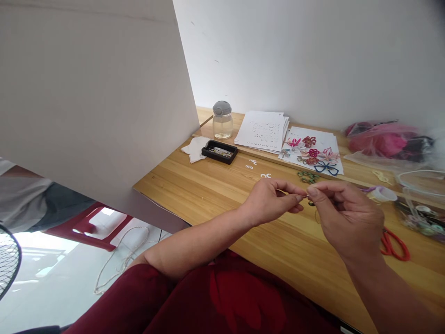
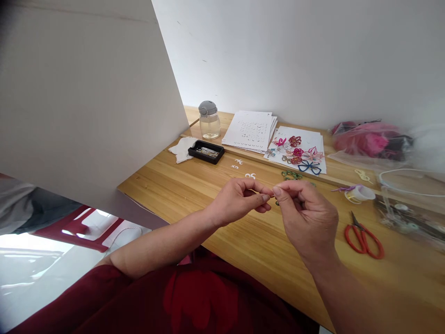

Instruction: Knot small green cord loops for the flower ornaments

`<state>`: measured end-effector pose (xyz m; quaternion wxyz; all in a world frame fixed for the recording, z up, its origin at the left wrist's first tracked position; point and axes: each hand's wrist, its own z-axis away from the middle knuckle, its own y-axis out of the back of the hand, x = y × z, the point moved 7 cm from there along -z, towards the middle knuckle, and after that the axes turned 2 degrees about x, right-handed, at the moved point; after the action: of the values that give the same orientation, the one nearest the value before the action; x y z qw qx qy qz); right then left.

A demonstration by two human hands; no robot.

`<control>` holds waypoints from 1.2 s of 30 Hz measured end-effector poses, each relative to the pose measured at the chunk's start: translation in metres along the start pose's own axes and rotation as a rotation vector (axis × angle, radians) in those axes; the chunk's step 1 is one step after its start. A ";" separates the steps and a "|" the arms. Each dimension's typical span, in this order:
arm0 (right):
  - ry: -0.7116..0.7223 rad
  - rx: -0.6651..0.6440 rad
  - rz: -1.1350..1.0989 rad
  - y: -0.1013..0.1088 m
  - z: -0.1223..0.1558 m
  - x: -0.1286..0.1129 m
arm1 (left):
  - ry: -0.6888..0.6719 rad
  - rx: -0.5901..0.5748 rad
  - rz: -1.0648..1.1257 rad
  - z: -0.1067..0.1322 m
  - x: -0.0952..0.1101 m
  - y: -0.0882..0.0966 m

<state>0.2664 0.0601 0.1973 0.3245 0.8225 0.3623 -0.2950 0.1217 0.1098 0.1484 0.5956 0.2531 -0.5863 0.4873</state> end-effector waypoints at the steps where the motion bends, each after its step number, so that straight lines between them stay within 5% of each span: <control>1: 0.005 0.002 0.007 0.000 0.000 0.000 | 0.000 -0.001 0.008 0.000 -0.001 0.000; 19: -0.053 -0.025 -0.013 -0.003 0.003 0.006 | -0.021 0.020 0.006 -0.002 -0.004 -0.001; 23: -0.244 -0.101 -0.156 -0.007 0.000 0.019 | -0.042 -0.019 0.009 -0.002 -0.001 -0.001; 30: -0.789 -0.295 -0.631 -0.032 0.004 0.044 | -0.062 -0.095 0.159 0.000 0.004 -0.002; 36: -0.904 -0.369 -0.753 -0.050 0.033 0.046 | -0.147 -0.038 0.216 -0.002 0.006 0.003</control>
<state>0.2445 0.0804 0.1281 0.4562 0.3620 0.4996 -0.6413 0.1189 0.1151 0.1529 0.4996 0.2121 -0.6614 0.5176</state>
